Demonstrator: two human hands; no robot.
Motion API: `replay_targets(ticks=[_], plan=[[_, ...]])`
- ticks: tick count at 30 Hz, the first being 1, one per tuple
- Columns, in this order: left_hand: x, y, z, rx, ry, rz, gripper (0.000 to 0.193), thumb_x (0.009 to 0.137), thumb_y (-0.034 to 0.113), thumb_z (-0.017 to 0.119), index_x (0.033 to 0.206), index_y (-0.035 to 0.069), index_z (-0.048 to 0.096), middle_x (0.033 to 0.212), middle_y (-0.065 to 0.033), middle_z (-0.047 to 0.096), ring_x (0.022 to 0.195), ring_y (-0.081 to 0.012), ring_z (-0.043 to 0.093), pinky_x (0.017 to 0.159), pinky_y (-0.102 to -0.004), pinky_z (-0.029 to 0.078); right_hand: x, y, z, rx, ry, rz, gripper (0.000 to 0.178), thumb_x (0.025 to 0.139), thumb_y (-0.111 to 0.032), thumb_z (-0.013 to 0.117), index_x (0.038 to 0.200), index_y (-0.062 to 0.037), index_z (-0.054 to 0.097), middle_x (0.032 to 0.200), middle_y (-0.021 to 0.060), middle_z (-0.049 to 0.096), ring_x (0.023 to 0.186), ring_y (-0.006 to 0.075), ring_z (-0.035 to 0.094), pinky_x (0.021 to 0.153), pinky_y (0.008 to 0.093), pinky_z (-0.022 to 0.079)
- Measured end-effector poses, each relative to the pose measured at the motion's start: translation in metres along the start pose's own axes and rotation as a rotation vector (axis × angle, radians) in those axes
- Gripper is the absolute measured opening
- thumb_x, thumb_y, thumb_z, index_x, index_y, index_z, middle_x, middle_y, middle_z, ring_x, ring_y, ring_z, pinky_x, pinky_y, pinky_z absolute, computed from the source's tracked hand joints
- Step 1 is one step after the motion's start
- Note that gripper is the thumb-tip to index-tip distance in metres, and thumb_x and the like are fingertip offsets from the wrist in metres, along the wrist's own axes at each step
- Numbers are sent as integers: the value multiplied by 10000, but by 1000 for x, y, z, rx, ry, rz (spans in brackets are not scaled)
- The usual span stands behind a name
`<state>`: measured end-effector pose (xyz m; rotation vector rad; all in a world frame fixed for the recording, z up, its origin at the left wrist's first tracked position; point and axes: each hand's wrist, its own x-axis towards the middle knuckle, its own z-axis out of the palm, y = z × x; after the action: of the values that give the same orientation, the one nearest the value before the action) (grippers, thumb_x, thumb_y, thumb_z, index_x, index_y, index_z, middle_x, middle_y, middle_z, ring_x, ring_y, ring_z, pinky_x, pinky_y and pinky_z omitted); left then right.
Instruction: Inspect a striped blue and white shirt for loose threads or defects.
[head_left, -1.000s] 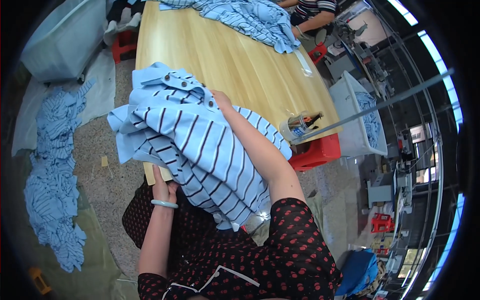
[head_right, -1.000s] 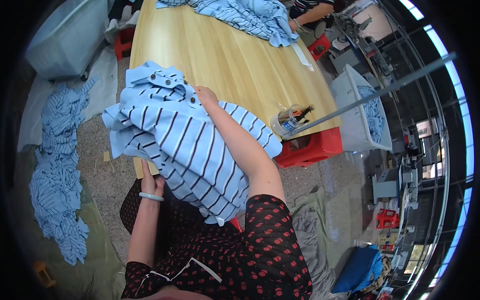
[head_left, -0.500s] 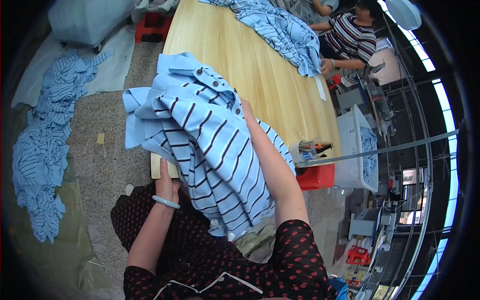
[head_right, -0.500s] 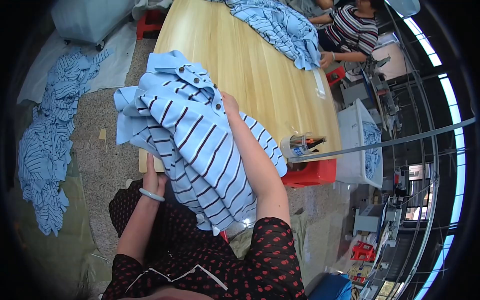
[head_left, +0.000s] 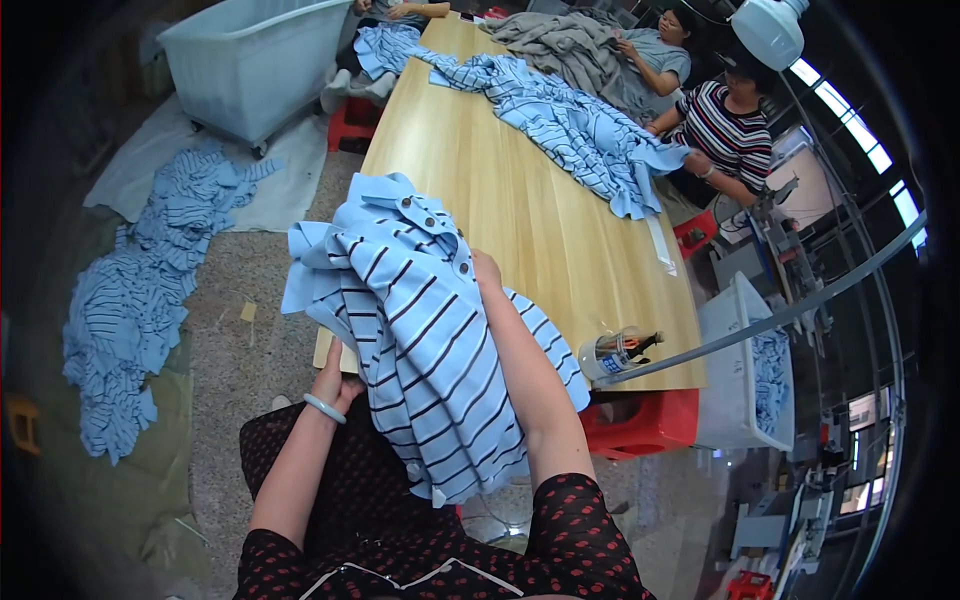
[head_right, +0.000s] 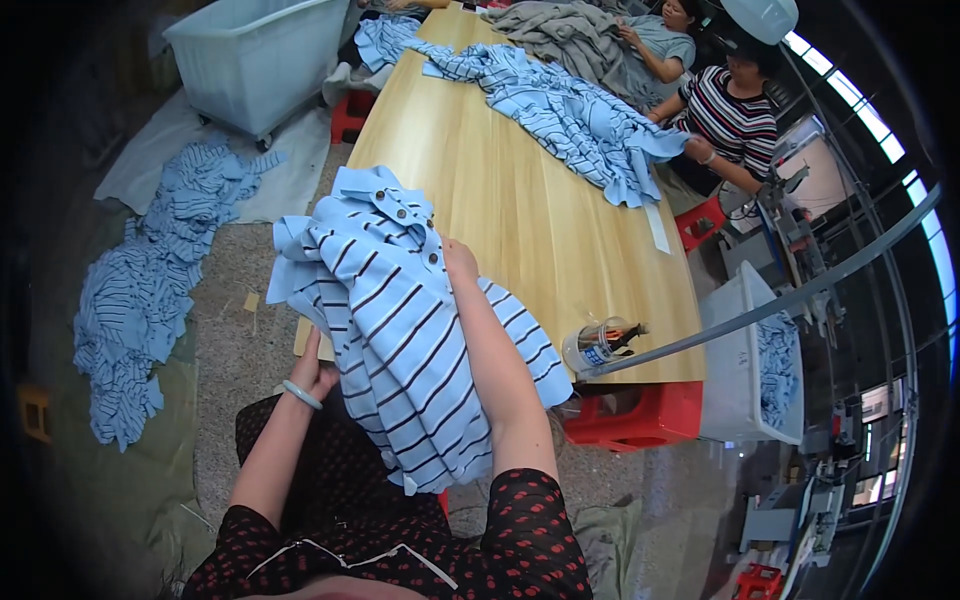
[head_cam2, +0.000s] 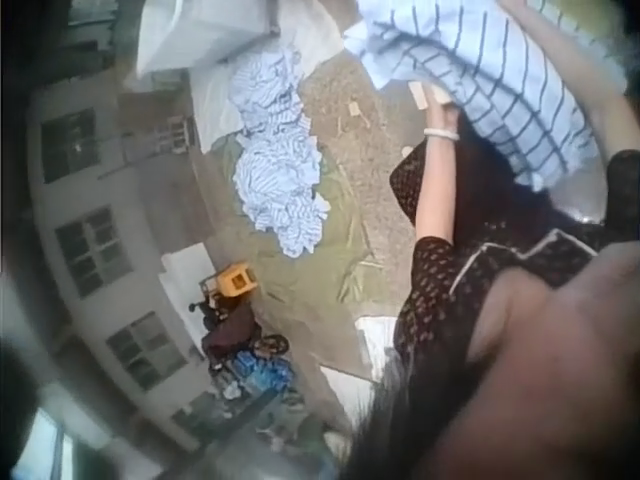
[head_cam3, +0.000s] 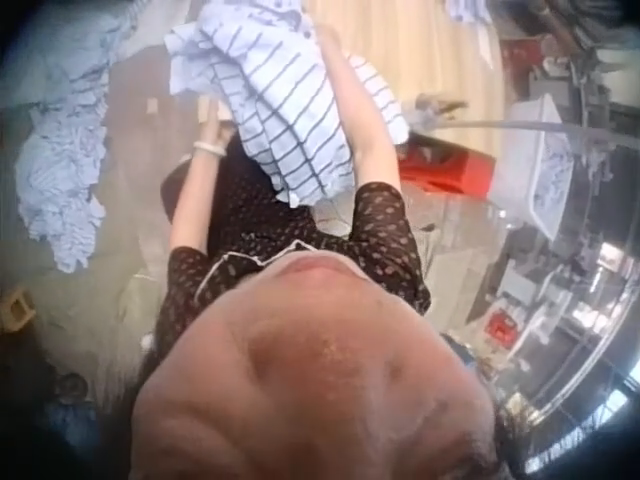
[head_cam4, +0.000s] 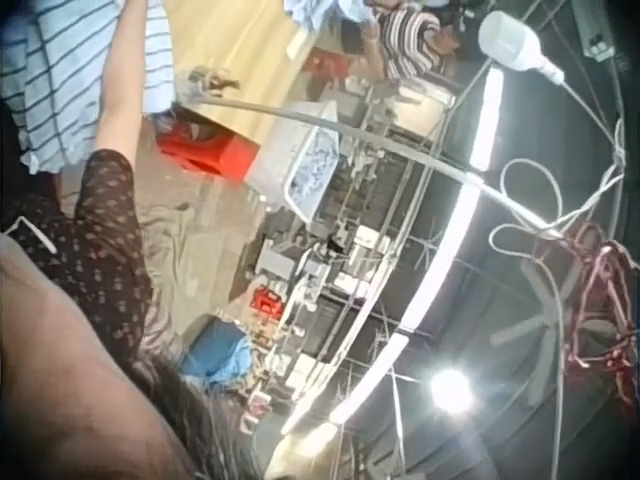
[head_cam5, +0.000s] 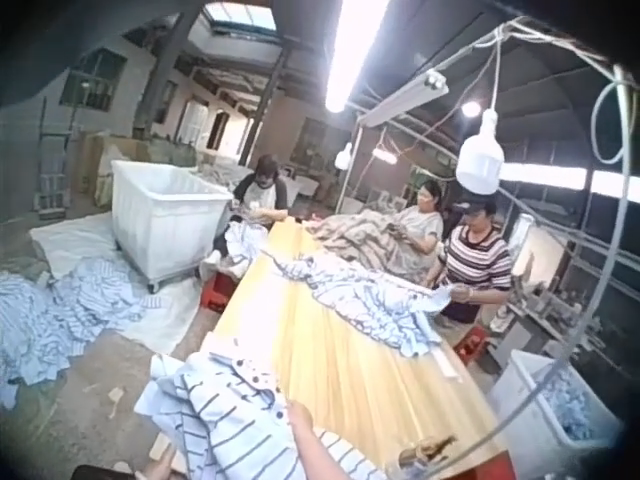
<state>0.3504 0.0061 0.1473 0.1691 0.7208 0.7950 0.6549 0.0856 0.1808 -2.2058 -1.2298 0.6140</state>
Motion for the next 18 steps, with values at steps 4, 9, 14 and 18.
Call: replay_targets(ticks=[4,9,14,18], plan=[[-1,6,-5,60,-32,4,489,867,401,468,1252,117,368,1214,-74,472,1093,-253,480,883,-467,426,-5,-16,2,-9,-32,-2,561,838,-484,298,901,-31,623,951,198,591,939,348,540,810,415,405],[-1,9,5,158,-3,34,547,847,479,455,1244,110,381,1160,-92,521,1020,-255,539,833,-433,467,-5,-23,6,-59,-55,-58,569,851,-451,271,899,1,614,958,223,579,933,359,536,824,428,393],[1,10,6,179,120,38,562,830,489,479,1236,112,387,1137,-110,533,1005,-269,545,817,-462,469,-23,-33,4,35,-79,-41,582,846,-444,267,903,25,606,966,242,568,959,392,516,842,438,382],[17,16,-28,253,123,109,618,823,555,426,1237,97,400,1152,-97,525,1004,-257,541,834,-414,468,-41,-39,13,2,-77,-74,594,845,-447,254,889,25,611,968,250,565,961,397,515,843,442,382]])
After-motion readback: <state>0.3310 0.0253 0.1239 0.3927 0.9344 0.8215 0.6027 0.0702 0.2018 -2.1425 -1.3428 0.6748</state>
